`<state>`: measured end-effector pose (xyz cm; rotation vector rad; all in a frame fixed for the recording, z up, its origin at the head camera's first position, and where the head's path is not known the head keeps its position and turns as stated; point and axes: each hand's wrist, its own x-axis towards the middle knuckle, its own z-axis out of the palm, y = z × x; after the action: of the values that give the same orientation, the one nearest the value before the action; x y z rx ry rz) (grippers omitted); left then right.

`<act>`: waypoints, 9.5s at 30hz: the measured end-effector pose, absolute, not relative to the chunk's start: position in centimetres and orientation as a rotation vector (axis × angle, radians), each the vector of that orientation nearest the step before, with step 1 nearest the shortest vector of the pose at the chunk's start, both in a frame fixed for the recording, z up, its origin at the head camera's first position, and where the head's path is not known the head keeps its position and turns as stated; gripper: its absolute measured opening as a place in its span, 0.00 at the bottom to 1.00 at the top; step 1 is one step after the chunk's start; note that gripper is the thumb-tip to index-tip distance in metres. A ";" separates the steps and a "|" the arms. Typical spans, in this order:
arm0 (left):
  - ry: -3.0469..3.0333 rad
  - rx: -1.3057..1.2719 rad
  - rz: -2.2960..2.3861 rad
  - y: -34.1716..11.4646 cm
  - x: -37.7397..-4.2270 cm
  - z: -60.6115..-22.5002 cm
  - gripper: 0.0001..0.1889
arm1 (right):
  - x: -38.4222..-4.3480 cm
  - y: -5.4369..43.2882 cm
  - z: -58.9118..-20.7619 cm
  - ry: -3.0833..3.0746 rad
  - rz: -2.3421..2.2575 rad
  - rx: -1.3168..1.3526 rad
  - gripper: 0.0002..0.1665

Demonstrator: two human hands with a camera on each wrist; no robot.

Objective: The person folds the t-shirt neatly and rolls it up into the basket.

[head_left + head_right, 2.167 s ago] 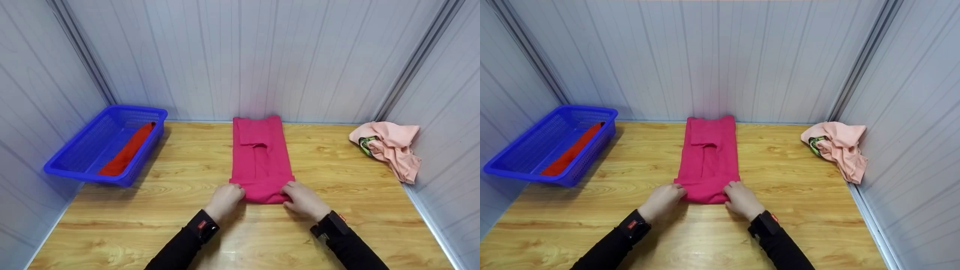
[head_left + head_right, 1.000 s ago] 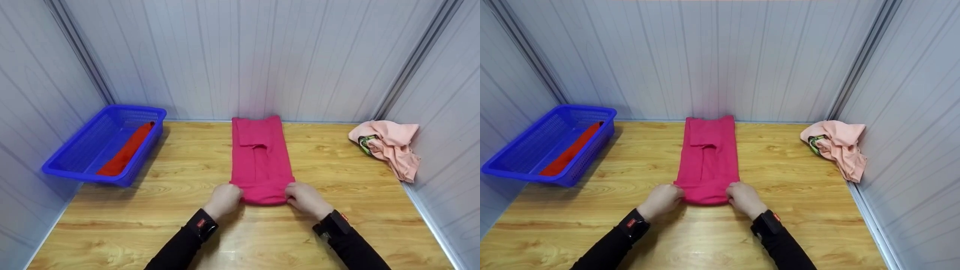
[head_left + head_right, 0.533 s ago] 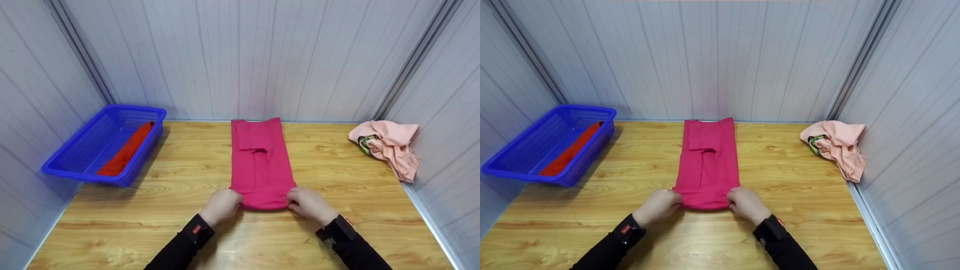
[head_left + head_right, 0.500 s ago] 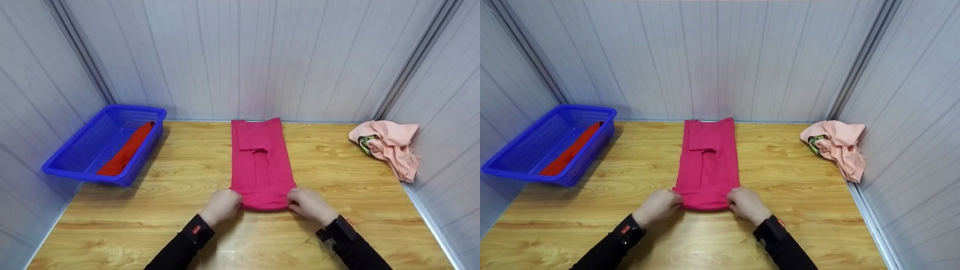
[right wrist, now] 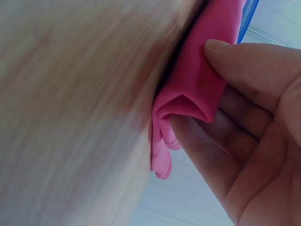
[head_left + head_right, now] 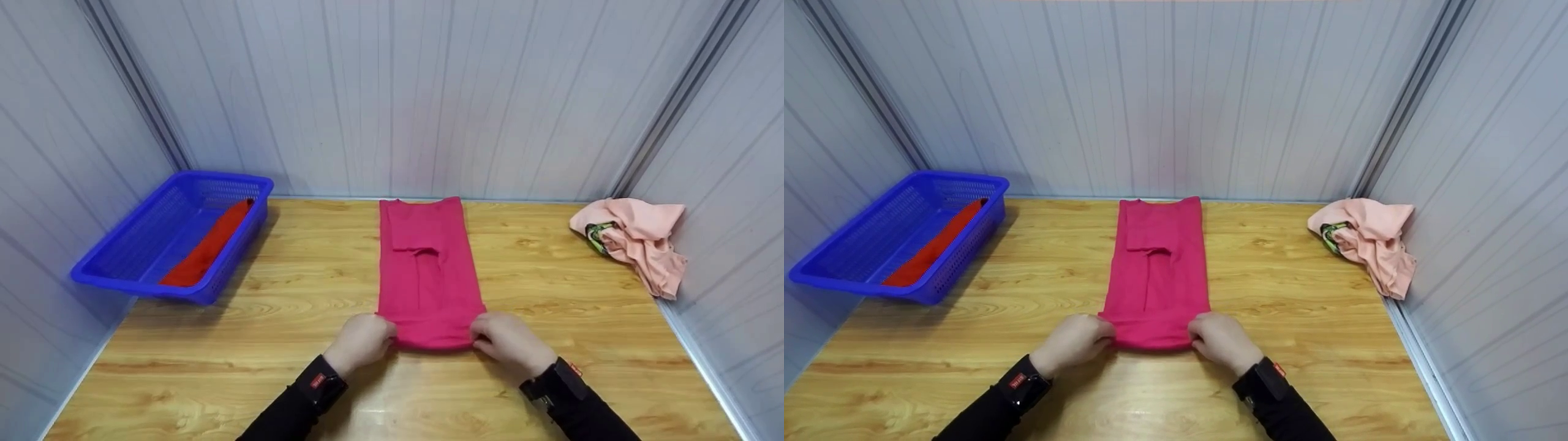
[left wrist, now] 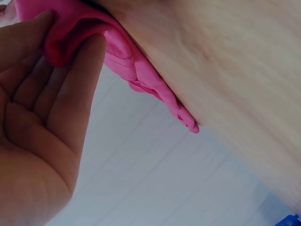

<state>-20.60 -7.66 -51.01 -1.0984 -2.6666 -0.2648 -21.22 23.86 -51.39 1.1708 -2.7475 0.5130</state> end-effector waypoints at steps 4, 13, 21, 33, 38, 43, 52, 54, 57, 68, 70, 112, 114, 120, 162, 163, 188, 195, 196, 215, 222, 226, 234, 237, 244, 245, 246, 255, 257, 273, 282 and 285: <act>-2.671 -1.099 -0.309 -7.9 -20.6 -51.0 0.07 | -21.2 24.0 -51.3 -2.744 0.513 1.203 0.09; -2.758 -1.051 -0.497 -8.2 -21.1 -50.8 0.03 | -21.5 24.1 -51.4 -2.780 0.560 1.172 0.08; -2.791 -0.976 -0.639 -8.3 -22.4 -50.9 0.03 | -22.3 24.2 -51.4 -2.832 0.581 1.132 0.08; -2.788 -0.902 -0.696 -8.2 -23.5 -51.1 0.06 | -23.4 24.2 -51.3 -2.875 0.695 1.054 0.07; -2.806 -0.868 -0.690 -8.1 -23.9 -51.1 0.06 | -23.9 23.8 -51.3 -2.918 0.695 0.956 0.06; -2.836 -0.810 -0.706 -7.9 -24.0 -51.0 0.05 | -24.3 23.2 -51.4 -2.927 0.624 0.876 0.04; -2.800 -0.722 -0.659 -7.2 -24.0 -51.3 0.08 | -24.2 22.6 -51.4 -2.942 0.529 0.782 0.07; -2.785 -0.712 -0.637 -7.1 -23.9 -51.3 0.09 | -24.2 22.5 -51.5 -2.932 0.501 0.769 0.09; -2.763 -0.714 -0.603 -7.0 -23.9 -51.4 0.09 | -24.1 22.4 -51.5 -2.912 0.470 0.733 0.11; -2.786 -0.726 -0.586 -6.7 -23.8 -51.0 0.07 | -23.5 21.7 -51.0 -2.490 0.311 0.975 0.16; -2.788 -0.726 -0.585 -6.7 -23.9 -51.0 0.07 | -23.3 21.4 -50.9 -2.420 0.301 1.068 0.16; -2.488 -0.738 -0.072 -4.4 -21.1 -50.7 0.08 | -22.8 20.8 -52.1 -2.572 0.197 1.117 0.21; -2.508 -0.763 -0.032 -4.0 -20.8 -50.9 0.04 | -22.8 20.8 -52.1 -2.561 0.199 1.115 0.21; -2.610 -0.750 0.068 -3.3 -20.4 -51.6 0.06 | -22.7 20.8 -52.1 -2.555 0.201 1.114 0.21; -2.700 -0.792 -0.123 -4.6 -22.2 -50.8 0.07 | -23.0 20.9 -52.0 -2.512 0.248 1.124 0.09; -2.702 -0.792 -0.135 -4.6 -22.1 -50.7 0.07 | -23.0 20.9 -52.0 -2.515 0.257 1.127 0.08; -2.847 -0.797 -0.303 -5.4 -21.9 -50.4 0.12 | -22.7 21.9 -51.2 -2.688 0.432 1.172 0.05; -2.856 -0.800 -0.332 -5.5 -22.3 -50.4 0.11 | -22.9 21.8 -51.2 -2.707 0.419 1.174 0.04; -2.853 -0.803 -0.330 -5.5 -22.3 -50.4 0.11 | -23.0 21.8 -51.2 -2.715 0.416 1.171 0.03; -2.909 -0.784 -0.413 -5.5 -23.4 -50.1 0.07 | -24.0 21.5 -51.3 -2.881 0.499 1.039 0.03; -2.924 -0.760 -0.428 -5.2 -23.8 -50.0 0.08 | -24.5 21.4 -51.4 -2.917 0.551 0.976 0.02; -2.911 -0.758 -0.422 -5.1 -23.9 -50.2 0.08 | -24.5 21.3 -51.5 -2.909 0.574 0.959 0.02; -2.870 -0.760 -0.399 -4.9 -24.3 -50.2 0.07 | -24.5 21.2 -51.4 -2.865 0.507 0.912 0.02; -2.868 -0.761 -0.385 -4.9 -24.4 -50.2 0.07 | -24.5 21.2 -51.4 -2.828 0.476 0.895 0.04; -2.868 -0.740 -0.306 -4.8 -24.6 -50.3 0.05 | -24.5 21.2 -51.3 -2.669 0.344 0.946 0.09; -2.868 -0.734 -0.296 -4.8 -24.6 -50.3 0.05 | -24.5 21.1 -51.3 -2.639 0.330 0.963 0.10; -2.869 -0.731 -0.295 -4.8 -24.7 -50.3 0.05 | -24.5 21.1 -51.2 -2.606 0.324 0.983 0.11; -2.866 -0.745 -0.314 -4.8 -24.8 -50.5 0.05 | -23.8 20.5 -51.1 -2.394 0.310 1.103 0.15; -2.870 -0.746 -0.328 -4.8 -24.8 -50.4 0.05 | -23.6 20.4 -51.2 -2.403 0.295 1.106 0.15; -2.858 -0.764 -0.366 -4.9 -24.6 -50.3 0.06 | -23.5 20.2 -51.9 -2.600 0.197 1.098 0.21; -2.870 -0.711 -0.253 -4.7 -24.3 -50.3 0.05 | -24.0 20.4 -51.8 -2.673 0.257 1.111 0.22; -2.845 -0.699 -0.185 -4.6 -24.0 -50.5 0.05 | -24.1 20.5 -51.8 -2.676 0.264 1.114 0.22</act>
<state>-24.02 -4.55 -50.47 -0.6993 -2.8454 -0.1848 -24.09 20.47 -51.78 1.1137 -2.6762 0.2636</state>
